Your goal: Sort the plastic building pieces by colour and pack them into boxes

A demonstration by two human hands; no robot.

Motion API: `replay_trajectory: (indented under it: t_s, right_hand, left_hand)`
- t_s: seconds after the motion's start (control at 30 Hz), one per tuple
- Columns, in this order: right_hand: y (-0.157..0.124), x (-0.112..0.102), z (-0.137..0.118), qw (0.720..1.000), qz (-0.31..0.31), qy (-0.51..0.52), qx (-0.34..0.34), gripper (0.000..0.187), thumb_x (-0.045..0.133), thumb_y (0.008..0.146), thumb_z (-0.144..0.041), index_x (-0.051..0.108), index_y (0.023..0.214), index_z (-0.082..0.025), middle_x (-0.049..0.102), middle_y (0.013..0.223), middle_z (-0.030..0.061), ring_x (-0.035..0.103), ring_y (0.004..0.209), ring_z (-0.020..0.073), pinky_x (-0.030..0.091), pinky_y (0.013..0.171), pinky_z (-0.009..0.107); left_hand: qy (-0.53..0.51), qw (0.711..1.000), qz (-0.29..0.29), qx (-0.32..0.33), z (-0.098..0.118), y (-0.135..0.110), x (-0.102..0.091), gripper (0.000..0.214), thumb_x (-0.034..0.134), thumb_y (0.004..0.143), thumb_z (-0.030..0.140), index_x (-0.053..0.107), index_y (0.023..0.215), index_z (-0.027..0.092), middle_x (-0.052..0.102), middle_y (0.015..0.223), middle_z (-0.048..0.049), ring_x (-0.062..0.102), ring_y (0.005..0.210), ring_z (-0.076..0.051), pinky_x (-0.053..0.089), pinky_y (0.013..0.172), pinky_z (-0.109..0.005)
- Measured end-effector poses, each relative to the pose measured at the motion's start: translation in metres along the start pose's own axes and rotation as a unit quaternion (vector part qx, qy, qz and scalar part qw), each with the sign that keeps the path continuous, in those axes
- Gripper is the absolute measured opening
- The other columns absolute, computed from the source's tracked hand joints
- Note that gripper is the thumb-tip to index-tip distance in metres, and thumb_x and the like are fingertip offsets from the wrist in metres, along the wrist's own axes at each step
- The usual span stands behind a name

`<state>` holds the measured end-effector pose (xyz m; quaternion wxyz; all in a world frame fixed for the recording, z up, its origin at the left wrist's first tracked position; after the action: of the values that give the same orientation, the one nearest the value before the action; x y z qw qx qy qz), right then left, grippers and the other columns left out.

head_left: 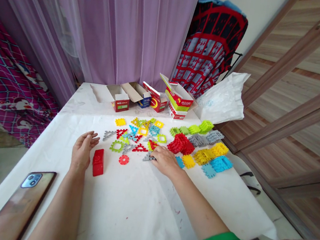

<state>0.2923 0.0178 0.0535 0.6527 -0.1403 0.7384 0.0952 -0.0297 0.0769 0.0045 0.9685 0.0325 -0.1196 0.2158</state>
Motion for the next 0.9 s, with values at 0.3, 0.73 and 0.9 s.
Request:
replay_trajectory:
  t_s: [0.3,0.73,0.9]
  right_hand:
    - [0.008,-0.006,-0.002,0.995,-0.002,-0.067,-0.069,0.012,0.06,0.085,-0.023,0.072,0.087,-0.024,0.06,0.094,0.0043,0.052,0.093,0.0203,0.043,0.071,0.029]
    - [0.017,-0.029,-0.016,0.997,-0.025,-0.037,-0.064,0.014,0.059,0.087,-0.028,0.071,0.091,-0.022,0.065,0.098,0.0056,0.056,0.098,0.0208,0.042,0.083,0.03]
    - [0.052,-0.019,-0.065,0.992,-0.005,-0.033,-0.123,0.02,0.053,0.091,-0.025,0.071,0.099,-0.026,0.066,0.103,0.0045,0.056,0.102,0.0217,0.044,0.083,0.031]
  left_hand:
    - [0.0,1.0,-0.001,-0.001,-0.001,0.0,0.0,0.034,0.066,0.073,0.043,0.065,0.097,0.019,0.071,0.096,-0.007,0.069,0.08,-0.016,0.054,0.08,-0.034]
    - [0.019,1.0,-0.006,0.016,-0.001,0.0,0.0,0.038,0.064,0.075,0.048,0.064,0.099,0.019,0.071,0.1,-0.0093,0.07,0.084,-0.018,0.054,0.082,-0.037]
    - [0.023,1.0,-0.006,0.02,-0.001,0.0,0.0,0.039,0.064,0.075,0.049,0.064,0.1,0.019,0.071,0.099,-0.0093,0.07,0.083,-0.018,0.054,0.081,-0.037]
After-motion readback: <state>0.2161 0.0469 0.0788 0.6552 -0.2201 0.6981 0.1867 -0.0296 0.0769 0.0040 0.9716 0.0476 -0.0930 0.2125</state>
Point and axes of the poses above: each hand's wrist, its own y-axis towards the middle knuckle, its own x-axis out of the palm, z = x × y, the point moved 8 cm from there along y, towards the middle knuckle
